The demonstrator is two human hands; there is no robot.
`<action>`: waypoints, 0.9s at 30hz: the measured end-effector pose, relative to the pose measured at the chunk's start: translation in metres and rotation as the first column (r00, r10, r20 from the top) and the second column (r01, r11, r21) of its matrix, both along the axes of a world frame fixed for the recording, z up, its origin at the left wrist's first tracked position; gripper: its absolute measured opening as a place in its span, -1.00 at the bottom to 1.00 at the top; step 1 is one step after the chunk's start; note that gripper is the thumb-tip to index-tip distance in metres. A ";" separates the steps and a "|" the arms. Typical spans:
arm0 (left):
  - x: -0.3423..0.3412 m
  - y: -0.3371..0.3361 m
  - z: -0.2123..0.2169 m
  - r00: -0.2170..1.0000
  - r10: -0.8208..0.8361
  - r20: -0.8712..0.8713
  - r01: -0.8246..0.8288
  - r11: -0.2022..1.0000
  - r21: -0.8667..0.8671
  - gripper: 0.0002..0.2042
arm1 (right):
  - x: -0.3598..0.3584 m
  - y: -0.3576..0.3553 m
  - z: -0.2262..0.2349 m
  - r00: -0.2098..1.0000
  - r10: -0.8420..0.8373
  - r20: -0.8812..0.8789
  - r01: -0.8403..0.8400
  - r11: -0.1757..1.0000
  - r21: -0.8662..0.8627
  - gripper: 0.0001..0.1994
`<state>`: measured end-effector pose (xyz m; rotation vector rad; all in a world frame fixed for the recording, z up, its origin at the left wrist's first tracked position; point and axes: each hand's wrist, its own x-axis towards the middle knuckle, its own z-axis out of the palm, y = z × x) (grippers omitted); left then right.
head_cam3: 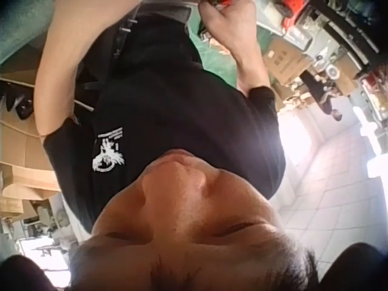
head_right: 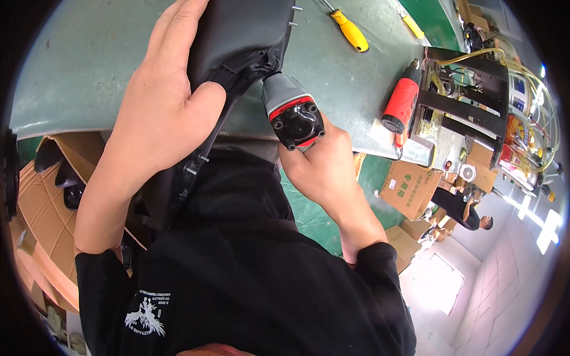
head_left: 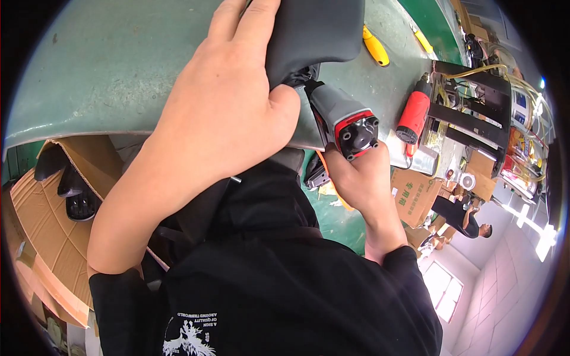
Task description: The person is upholstering a plastic seat base with a black cover using a screwdriver, heat gun, and pneumatic staple gun.
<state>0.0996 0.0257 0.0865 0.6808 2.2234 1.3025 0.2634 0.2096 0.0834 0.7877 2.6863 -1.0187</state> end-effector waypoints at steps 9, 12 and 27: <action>0.012 0.006 -0.024 0.956 0.121 -0.266 -0.072 0.980 0.186 -0.14 | 0.003 -0.007 -0.014 1.000 0.016 0.009 -0.016 0.999 0.037 -0.78; 0.015 0.007 -0.024 0.945 0.138 -0.296 -0.073 0.972 0.222 -0.13 | 0.000 -0.010 -0.015 1.000 -0.004 -0.008 0.004 0.999 0.036 -0.78; 0.007 0.003 -0.029 0.933 0.063 -0.354 -0.028 0.994 0.102 -0.13 | 0.003 0.002 0.014 0.993 -0.111 0.045 0.109 0.993 0.037 -0.68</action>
